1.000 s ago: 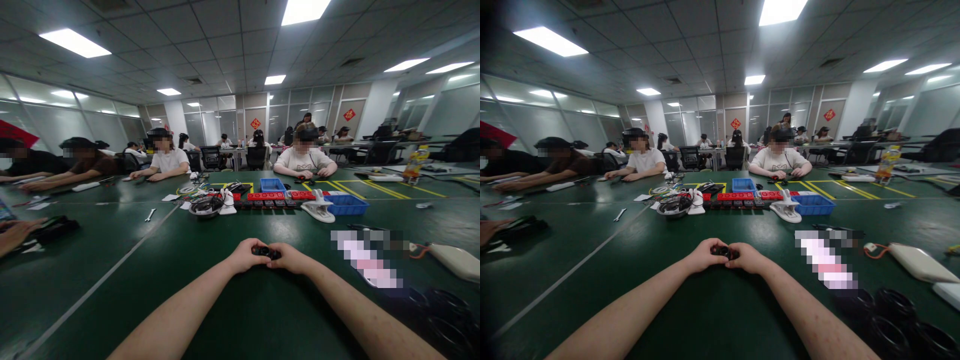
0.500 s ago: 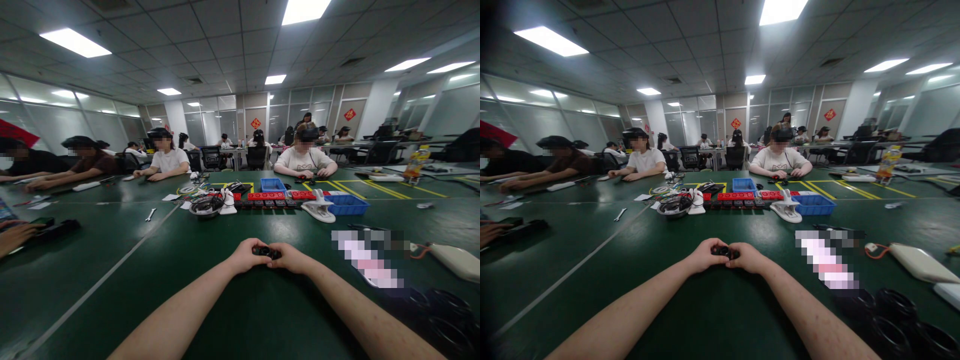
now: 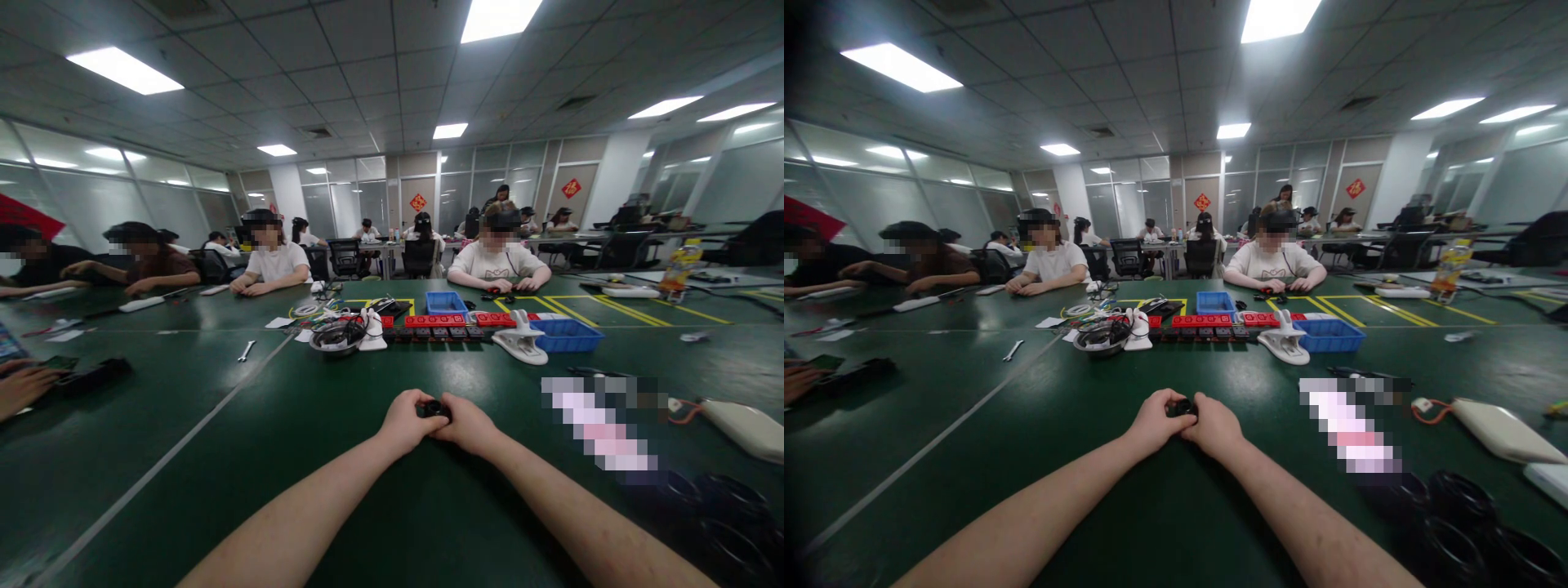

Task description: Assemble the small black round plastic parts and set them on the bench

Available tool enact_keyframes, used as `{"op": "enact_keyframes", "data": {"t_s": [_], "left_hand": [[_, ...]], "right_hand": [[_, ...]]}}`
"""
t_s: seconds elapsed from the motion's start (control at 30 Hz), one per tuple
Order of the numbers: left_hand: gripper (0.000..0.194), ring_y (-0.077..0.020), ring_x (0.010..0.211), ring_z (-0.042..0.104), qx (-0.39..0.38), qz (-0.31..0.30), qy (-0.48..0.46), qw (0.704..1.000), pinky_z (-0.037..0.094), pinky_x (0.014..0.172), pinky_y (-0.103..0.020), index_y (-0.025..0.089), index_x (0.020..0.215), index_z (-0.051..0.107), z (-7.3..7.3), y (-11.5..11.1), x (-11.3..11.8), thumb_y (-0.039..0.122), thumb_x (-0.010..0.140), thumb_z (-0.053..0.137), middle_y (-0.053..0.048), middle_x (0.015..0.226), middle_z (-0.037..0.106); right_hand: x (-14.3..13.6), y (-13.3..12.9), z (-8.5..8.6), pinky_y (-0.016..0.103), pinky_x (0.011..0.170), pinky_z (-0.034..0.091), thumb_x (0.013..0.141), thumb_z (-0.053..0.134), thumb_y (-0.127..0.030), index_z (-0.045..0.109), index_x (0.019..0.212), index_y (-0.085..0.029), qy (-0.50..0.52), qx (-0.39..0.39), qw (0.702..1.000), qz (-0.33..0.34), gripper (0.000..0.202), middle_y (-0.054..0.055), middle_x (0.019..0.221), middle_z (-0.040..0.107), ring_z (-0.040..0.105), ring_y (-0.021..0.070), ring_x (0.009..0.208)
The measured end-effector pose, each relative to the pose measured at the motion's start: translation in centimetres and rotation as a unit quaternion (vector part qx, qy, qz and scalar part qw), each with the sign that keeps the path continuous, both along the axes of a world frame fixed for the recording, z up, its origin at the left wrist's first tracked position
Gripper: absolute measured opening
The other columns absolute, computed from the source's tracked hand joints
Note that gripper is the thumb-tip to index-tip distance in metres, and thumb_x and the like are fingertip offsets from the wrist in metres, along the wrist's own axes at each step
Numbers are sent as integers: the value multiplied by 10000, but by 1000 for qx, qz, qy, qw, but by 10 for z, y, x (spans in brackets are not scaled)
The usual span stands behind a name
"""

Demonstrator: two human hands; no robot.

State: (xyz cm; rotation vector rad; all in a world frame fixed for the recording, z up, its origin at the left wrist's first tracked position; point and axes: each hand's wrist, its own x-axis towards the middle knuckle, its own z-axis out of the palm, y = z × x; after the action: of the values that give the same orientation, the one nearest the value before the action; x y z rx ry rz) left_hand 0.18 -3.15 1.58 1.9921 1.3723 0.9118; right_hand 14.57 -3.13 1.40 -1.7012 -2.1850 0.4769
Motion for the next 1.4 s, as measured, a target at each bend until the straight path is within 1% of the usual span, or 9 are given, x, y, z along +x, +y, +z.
{"op": "enact_keyframes", "data": {"t_s": [0.1, 0.23, 0.3, 0.4, 0.53, 0.63, 0.87, 1.03, 1.4], "left_hand": [[306, -169, 787, 505, 17, 47, 5, 999, 376, 689, -269, 164, 821, 574, -4, -1, 5, 331, 574, 644, -32, 821, 560], [325, -174, 801, 504, 18, 44, 4, 999, 380, 701, -272, 164, 825, 575, -5, 3, 4, 342, 564, 651, -36, 830, 559], [333, -167, 784, 505, 11, 18, -1, 1000, 384, 686, -263, 162, 821, 580, -4, 6, 0, 350, 556, 655, -36, 831, 558], [347, -148, 739, 503, -23, -50, -16, 998, 387, 646, -245, 156, 836, 581, 0, 10, -7, 339, 552, 658, -31, 825, 558], [404, -118, 664, 488, -97, -133, -52, 985, 385, 593, -225, 140, 885, 565, 3, 14, -13, 331, 544, 667, -24, 786, 560], [425, -100, 622, 467, -121, -160, -64, 978, 373, 562, -214, 131, 892, 559, 5, 15, -15, 337, 537, 671, -16, 751, 551], [423, -93, 614, 458, -124, -161, -66, 977, 367, 561, -210, 125, 892, 559, 6, 15, -15, 324, 537, 674, -14, 743, 544], [429, -95, 623, 465, -124, -165, -73, 976, 370, 571, -211, 122, 898, 552, 4, 16, -15, 319, 537, 676, -14, 741, 546], [453, -108, 649, 476, -123, -161, -72, 977, 379, 589, -227, 126, 906, 552, 2, 17, -15, 337, 527, 683, -25, 775, 554]], "right_hand": [[-11, -6, -4, 221, 485, 286, 650, 550, -324, 486, 789, -173, -59, 51, 994, -77, 215, 34, 728, 576, 541, 168, 652], [-15, -10, -1, 233, 507, 308, 689, 515, -392, 490, 795, -178, -79, 49, 992, -84, 240, 51, 764, 588, 562, 191, 706], [-12, -10, 2, 232, 507, 307, 667, 529, -447, 496, 798, -179, -69, 38, 995, -64, 300, 52, 778, 588, 560, 193, 706], [-2, -5, 7, 222, 508, 307, 602, 581, -492, 510, 819, -183, -27, 22, 999, 7, 385, 37, 789, 583, 546, 182, 699], [11, 1, 11, 213, 543, 331, 588, 617, -435, 547, 848, -186, 37, -25, 992, 114, 367, 9, 777, 581, 523, 153, 685], [16, 4, 12, 209, 558, 343, 603, 618, -378, 566, 870, -178, 70, -70, 983, 156, 338, -4, 764, 584, 514, 136, 665], [17, 5, 8, 214, 574, 355, 618, 607, -295, 583, 857, -175, 91, -80, 981, 153, 269, -10, 750, 586, 509, 132, 653], [18, 6, 7, 210, 569, 355, 623, 602, -317, 587, 839, -173, 101, -82, 978, 166, 260, -13, 723, 578, 497, 123, 628], [16, 8, 5, 207, 561, 344, 622, 600, -331, 590, 788, -174, 99, -67, 981, 151, 229, -16, 687, 563, 484, 120, 616]]}}
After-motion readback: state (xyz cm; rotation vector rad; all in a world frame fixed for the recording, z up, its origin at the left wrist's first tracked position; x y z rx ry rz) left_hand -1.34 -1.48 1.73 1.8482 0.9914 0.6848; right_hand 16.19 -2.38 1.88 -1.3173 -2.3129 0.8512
